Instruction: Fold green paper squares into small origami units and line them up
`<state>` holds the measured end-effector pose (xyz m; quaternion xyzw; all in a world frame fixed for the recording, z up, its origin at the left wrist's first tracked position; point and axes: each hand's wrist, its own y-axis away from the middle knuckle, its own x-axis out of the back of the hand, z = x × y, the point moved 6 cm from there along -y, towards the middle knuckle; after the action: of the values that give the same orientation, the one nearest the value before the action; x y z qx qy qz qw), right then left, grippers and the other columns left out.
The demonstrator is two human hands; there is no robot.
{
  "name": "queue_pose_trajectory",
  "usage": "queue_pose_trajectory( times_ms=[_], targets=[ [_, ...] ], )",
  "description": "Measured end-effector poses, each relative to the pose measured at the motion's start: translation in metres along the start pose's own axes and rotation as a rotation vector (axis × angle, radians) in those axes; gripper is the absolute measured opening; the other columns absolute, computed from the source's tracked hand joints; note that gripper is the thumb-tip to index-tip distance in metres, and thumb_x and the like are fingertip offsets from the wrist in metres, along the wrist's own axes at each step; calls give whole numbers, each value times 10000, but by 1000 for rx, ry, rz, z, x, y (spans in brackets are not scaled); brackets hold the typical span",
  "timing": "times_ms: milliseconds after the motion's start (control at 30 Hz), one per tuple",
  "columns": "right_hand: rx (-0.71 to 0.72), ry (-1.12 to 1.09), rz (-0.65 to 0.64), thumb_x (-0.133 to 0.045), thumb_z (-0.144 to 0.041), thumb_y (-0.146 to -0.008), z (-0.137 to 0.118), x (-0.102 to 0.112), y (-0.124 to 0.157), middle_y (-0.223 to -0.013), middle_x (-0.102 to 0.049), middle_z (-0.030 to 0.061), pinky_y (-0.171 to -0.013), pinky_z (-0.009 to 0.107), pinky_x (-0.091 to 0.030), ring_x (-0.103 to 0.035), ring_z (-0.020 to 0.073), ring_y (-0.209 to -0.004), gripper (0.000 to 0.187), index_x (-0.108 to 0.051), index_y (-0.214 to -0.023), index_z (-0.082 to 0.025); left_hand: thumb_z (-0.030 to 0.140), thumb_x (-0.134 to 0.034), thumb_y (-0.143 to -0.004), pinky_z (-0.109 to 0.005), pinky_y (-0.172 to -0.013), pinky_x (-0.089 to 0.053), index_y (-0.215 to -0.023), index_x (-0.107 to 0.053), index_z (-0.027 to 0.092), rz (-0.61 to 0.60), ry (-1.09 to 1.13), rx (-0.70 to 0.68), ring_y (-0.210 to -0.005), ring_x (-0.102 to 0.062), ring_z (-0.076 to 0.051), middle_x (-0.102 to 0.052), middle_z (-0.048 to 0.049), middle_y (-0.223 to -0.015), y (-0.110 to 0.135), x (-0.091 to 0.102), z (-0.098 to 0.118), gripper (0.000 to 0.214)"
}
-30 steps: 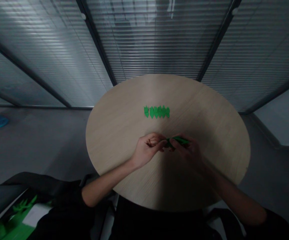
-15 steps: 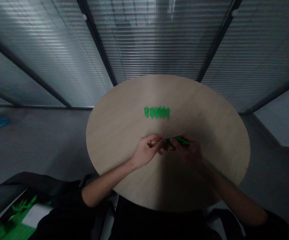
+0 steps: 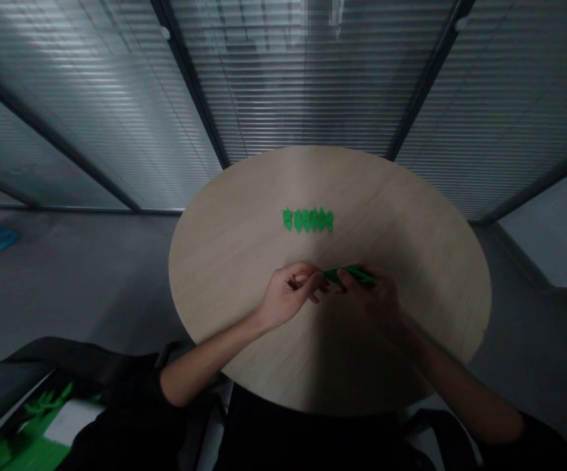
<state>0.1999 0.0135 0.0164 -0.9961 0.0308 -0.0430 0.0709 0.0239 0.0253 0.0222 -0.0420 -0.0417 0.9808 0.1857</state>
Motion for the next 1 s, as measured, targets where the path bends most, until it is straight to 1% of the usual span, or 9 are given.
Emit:
queue_pose_trajectory(
  times_ms=[133,233,433,567,667,833,1000],
  targets=[
    [24,6,11,-794,-490,-865,-2,0,1,-666,-728,17,-539,259,-588,-726,175,-571,312,-706,-775,-204,368,-667,-968,-226,-583,-653,-907,-687,125,-22,18,4,-710,-768,-160,-784,-91,-788,0,0,0,252],
    [21,-7,16,-787,-514,-864,-3,0,1,-668,-725,15,-530,267,-594,-723,178,-562,331,-699,-778,-207,349,-670,-965,-226,-591,-657,-931,-689,127,-18,9,-7,-726,-771,-161,-784,-87,-797,1,0,2,226],
    [30,5,7,-774,-542,-869,-6,0,0,-653,-734,21,-526,262,-591,-721,175,-555,358,-699,-779,-204,327,-704,-937,-233,-604,-662,-956,-672,146,-30,9,-37,-729,-772,-161,-785,-72,-801,2,0,4,184],
    [22,2,20,-777,-540,-865,-7,1,0,-662,-744,24,-527,268,-600,-729,181,-559,355,-701,-784,-203,348,-729,-925,-231,-602,-656,-940,-665,148,-20,7,-23,-719,-770,-162,-785,-72,-799,1,0,4,211],
    [36,12,26,-778,-505,-877,-8,1,2,-641,-734,14,-531,258,-591,-729,177,-561,325,-704,-782,-203,358,-751,-912,-222,-586,-646,-918,-666,142,-5,15,-19,-691,-763,-157,-780,-69,-777,1,-1,4,233],
    [59,1,7,-777,-473,-886,-7,-1,3,-681,-749,14,-557,260,-603,-738,174,-591,283,-718,-811,-206,382,-718,-950,-225,-585,-649,-904,-686,144,7,-1,-53,-685,-762,-154,-784,-72,-769,1,-1,6,244],
    [80,22,16,-773,-470,-888,-9,-1,3,-660,-738,10,-535,256,-588,-722,169,-565,281,-713,-812,-206,414,-701,-968,-244,-601,-660,-879,-681,149,12,-37,-71,-664,-760,-153,-793,-79,-777,2,1,7,281]
  ],
)
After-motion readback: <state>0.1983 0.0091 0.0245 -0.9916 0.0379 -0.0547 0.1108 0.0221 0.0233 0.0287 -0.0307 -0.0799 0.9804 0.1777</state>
